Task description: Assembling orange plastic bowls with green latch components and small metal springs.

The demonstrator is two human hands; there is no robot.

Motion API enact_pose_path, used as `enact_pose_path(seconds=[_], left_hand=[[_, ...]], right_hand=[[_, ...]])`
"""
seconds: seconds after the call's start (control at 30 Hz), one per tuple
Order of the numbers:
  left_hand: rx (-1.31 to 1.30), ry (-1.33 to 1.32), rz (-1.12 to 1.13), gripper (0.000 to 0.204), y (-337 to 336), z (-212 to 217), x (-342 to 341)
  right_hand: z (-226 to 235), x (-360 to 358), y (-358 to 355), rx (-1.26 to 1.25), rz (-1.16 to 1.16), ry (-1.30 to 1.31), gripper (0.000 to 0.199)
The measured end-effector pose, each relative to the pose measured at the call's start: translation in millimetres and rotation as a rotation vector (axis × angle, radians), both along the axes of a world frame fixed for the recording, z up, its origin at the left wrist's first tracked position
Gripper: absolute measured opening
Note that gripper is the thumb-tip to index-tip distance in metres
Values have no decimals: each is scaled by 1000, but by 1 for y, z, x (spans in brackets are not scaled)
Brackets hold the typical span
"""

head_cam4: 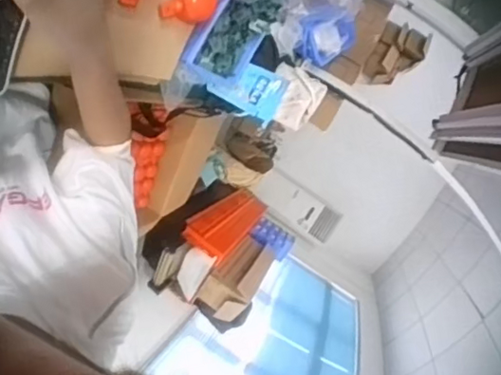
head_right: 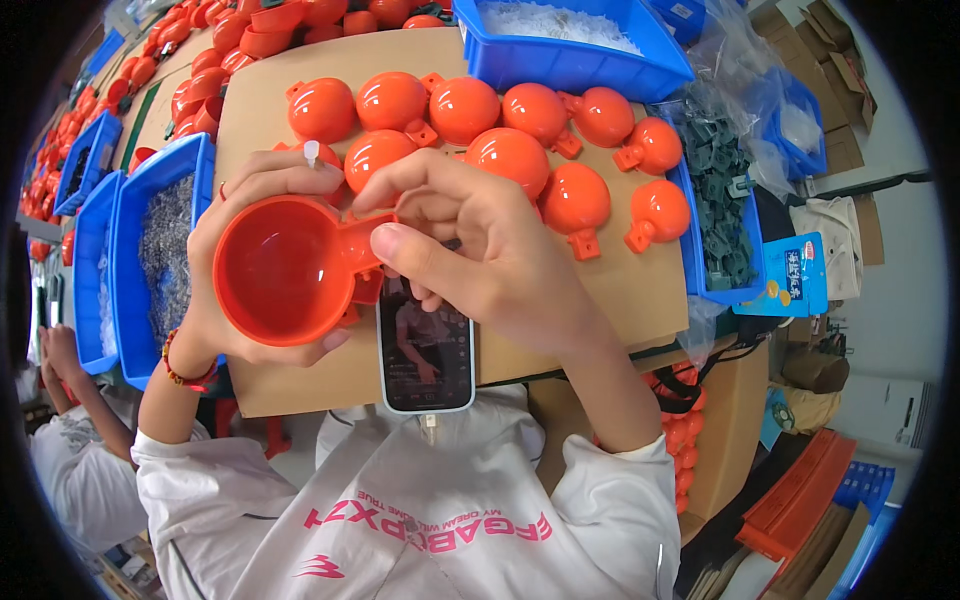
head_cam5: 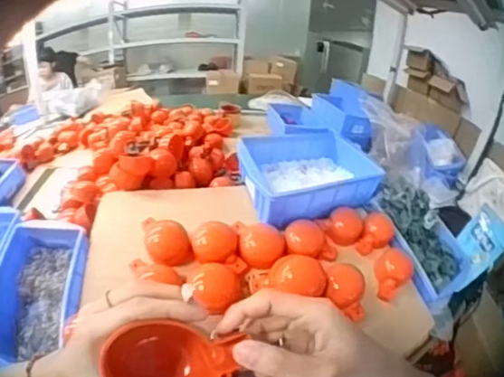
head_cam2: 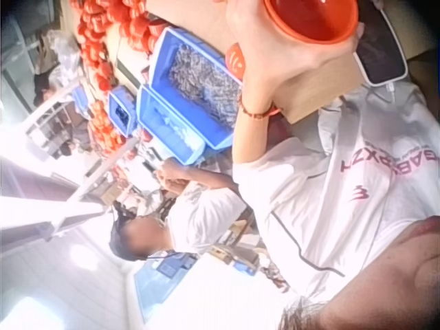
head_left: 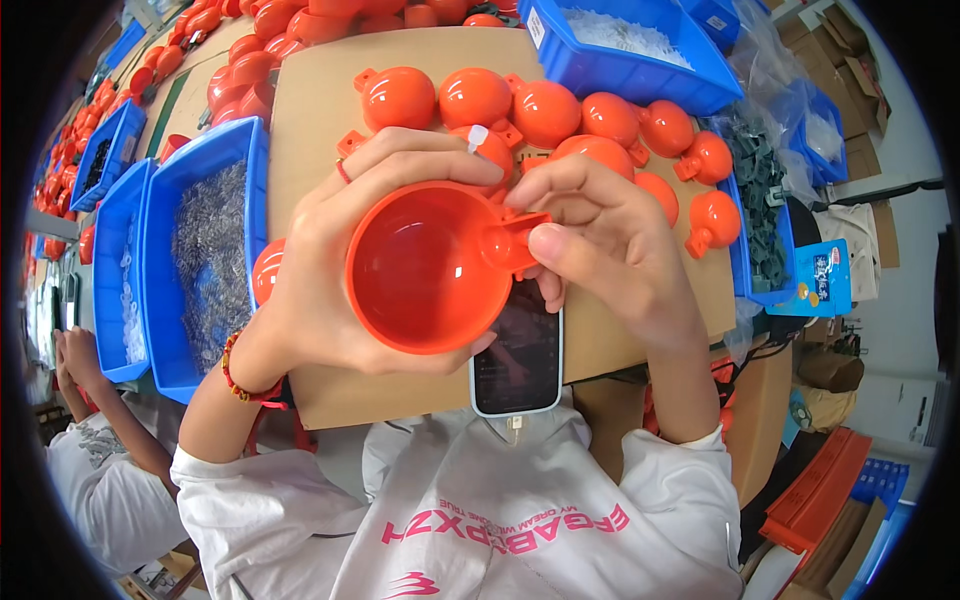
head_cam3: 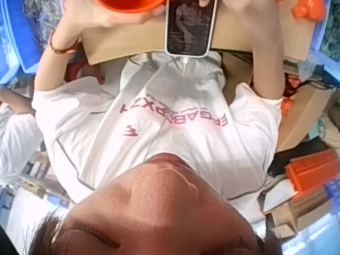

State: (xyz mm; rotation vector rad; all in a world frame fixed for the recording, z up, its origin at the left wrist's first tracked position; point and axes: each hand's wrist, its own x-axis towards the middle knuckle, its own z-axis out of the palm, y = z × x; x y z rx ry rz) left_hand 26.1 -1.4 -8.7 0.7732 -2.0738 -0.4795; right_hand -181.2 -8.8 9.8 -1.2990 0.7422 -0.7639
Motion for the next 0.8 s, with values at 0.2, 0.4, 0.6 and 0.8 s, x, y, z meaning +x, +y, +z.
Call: enact_pose_path(seconds=[0.2, 0.4, 0.6, 0.8], left_hand=[[96, 46, -22, 75, -1, -1, -1], [300, 88, -153, 77, 0, 4, 1], [307, 104, -255, 70, -1, 8, 2], [397, 198, -150, 80, 2, 1, 4]], right_hand=[[-6, -1, -5, -135, 74, -11, 17], [-3, -2, -33, -403, 91, -47, 25], [-12, 16, -33, -468, 38, -127, 13], [3, -8, -20, -383, -94, -125, 14]])
